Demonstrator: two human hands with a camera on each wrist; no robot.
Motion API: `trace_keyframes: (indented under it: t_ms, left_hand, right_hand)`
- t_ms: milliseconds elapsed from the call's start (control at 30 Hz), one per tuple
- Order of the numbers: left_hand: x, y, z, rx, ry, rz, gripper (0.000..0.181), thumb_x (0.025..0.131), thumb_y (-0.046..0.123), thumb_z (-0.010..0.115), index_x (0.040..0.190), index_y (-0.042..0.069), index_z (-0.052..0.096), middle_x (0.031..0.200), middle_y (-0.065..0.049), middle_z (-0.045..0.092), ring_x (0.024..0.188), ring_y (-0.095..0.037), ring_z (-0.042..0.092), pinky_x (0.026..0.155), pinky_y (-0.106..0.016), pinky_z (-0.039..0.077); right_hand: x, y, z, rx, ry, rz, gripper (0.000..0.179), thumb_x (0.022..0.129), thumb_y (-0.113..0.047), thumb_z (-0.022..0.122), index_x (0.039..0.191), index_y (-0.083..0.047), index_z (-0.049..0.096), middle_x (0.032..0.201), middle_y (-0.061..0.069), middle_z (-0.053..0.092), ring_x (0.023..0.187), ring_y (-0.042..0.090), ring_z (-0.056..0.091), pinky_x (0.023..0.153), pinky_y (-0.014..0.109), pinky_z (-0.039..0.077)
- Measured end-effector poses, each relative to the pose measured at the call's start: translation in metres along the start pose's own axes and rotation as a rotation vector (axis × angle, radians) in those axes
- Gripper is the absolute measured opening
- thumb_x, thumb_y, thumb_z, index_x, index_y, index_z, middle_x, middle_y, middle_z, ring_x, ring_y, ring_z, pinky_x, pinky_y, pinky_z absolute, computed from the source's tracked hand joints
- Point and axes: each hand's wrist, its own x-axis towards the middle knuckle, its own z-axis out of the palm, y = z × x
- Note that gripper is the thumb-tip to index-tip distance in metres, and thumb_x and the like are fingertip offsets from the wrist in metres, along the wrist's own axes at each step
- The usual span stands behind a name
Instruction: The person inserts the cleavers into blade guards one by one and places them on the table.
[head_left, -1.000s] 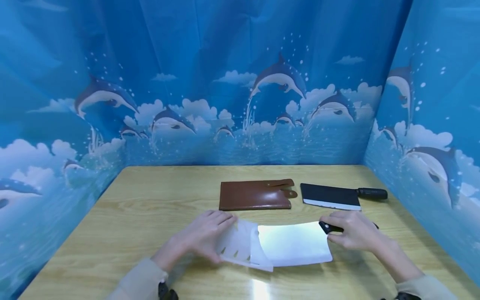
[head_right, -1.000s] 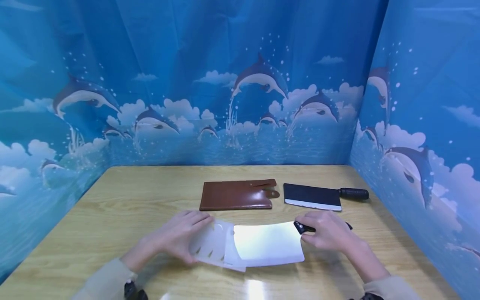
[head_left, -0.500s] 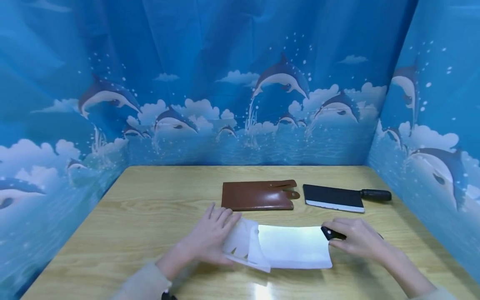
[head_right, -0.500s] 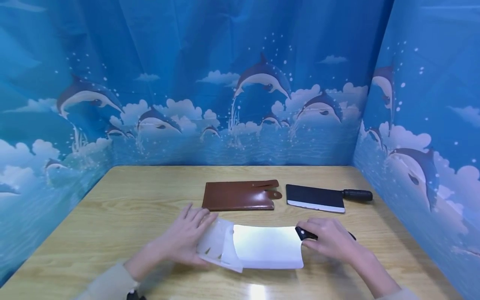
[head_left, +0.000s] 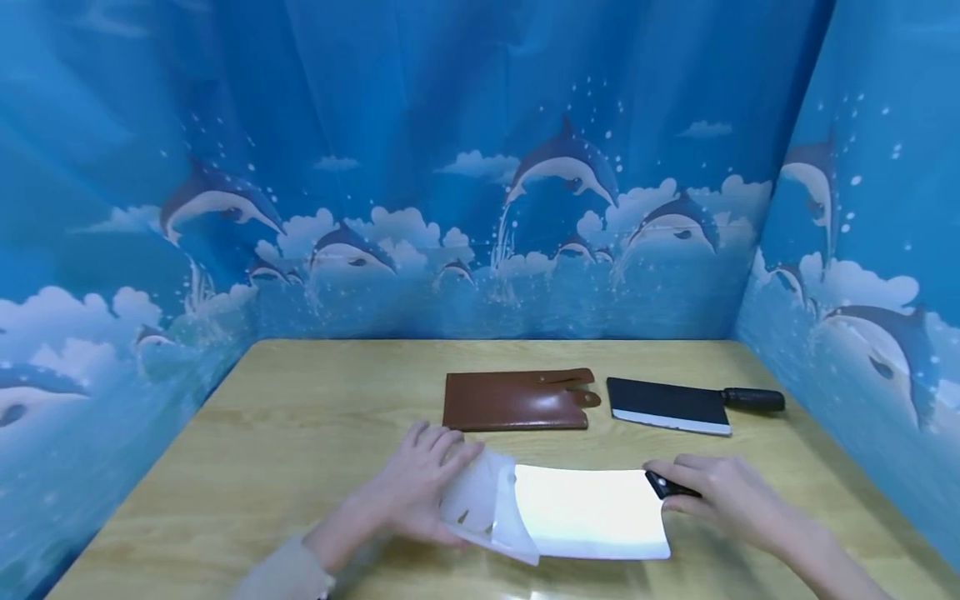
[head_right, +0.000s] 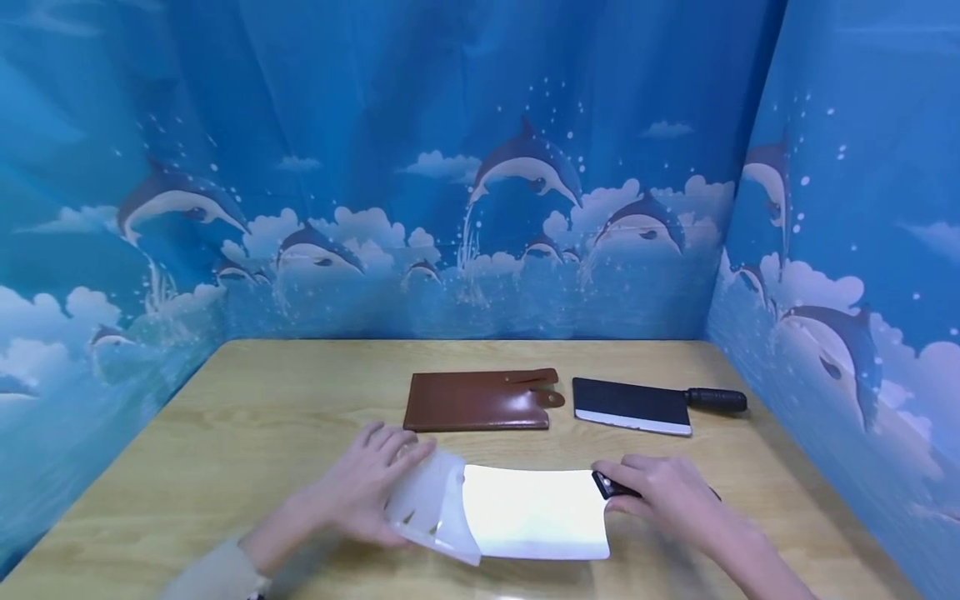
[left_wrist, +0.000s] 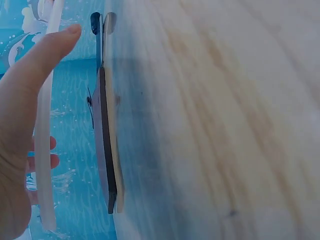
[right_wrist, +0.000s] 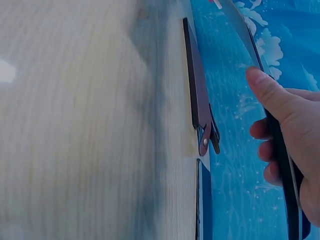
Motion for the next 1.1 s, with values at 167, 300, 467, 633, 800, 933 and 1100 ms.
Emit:
trace_keyframes:
  t_ms: [167,300,467,633,800,933,1100]
  left_hand:
    - [-0.006,0.006,0.0,-0.04,0.026,0.003,0.107,0.052,0.08,0.064,0.135,0.016,0.046,0.119,-0.008,0.053,0.109,-0.022,0.047,0.091,-0.052,0.038]
    - [-0.008,0.008,0.0,-0.045,0.039,0.0,0.105,0.051,0.079,0.065,0.134,0.016,0.047,0.118,-0.007,0.053,0.107,-0.02,0.048,0.09,-0.05,0.038]
    - [-0.01,0.007,0.0,-0.036,0.031,0.005,0.106,0.05,0.079,0.064,0.134,0.016,0.048,0.117,-0.007,0.054,0.107,-0.02,0.048,0.09,-0.049,0.039]
    - [-0.013,0.008,0.001,-0.033,0.015,0.008,0.106,0.051,0.079,0.064,0.134,0.016,0.048,0.118,-0.007,0.054,0.108,-0.02,0.048,0.09,-0.05,0.039]
    - [-0.015,0.008,0.003,-0.031,0.014,0.008,0.105,0.05,0.079,0.065,0.133,0.016,0.05,0.117,-0.007,0.054,0.107,-0.019,0.049,0.089,-0.049,0.039]
    - [-0.015,0.009,0.003,-0.043,-0.003,-0.009,0.105,0.051,0.08,0.064,0.133,0.016,0.049,0.117,-0.007,0.054,0.107,-0.019,0.049,0.09,-0.05,0.039]
    - [-0.009,0.012,0.004,-0.078,-0.043,-0.027,0.106,0.053,0.08,0.063,0.135,0.016,0.047,0.12,-0.007,0.054,0.11,-0.02,0.048,0.092,-0.049,0.038]
  right_hand:
    - [-0.008,-0.009,0.002,0.031,0.023,0.015,0.037,0.078,-0.031,0.071,0.108,-0.011,0.067,0.075,-0.014,0.057,0.059,-0.012,0.034,0.046,0.007,0.027]
    - [-0.009,-0.013,0.002,0.026,0.018,0.027,0.036,0.077,-0.032,0.071,0.107,-0.012,0.067,0.075,-0.014,0.056,0.058,-0.012,0.032,0.046,0.007,0.027]
    - [-0.01,-0.017,0.002,0.053,-0.069,0.074,0.035,0.079,-0.03,0.07,0.107,-0.01,0.067,0.076,-0.01,0.061,0.059,-0.012,0.037,0.046,0.009,0.031]
    - [-0.012,-0.019,0.005,0.056,-0.075,0.081,0.035,0.079,-0.03,0.071,0.107,-0.009,0.067,0.077,-0.008,0.062,0.06,-0.012,0.038,0.046,0.011,0.031]
    - [-0.012,-0.02,0.008,0.067,-0.076,0.08,0.035,0.079,-0.03,0.07,0.107,-0.009,0.067,0.076,-0.009,0.061,0.06,-0.011,0.039,0.046,0.011,0.032]
    - [-0.009,-0.022,0.01,0.073,-0.105,0.115,0.037,0.08,-0.031,0.069,0.109,-0.008,0.067,0.08,-0.005,0.065,0.062,-0.007,0.05,0.048,0.014,0.039]
    - [-0.003,-0.026,0.017,0.053,-0.106,0.149,0.039,0.081,-0.034,0.068,0.109,-0.008,0.068,0.081,-0.003,0.066,0.065,-0.004,0.054,0.049,0.019,0.043]
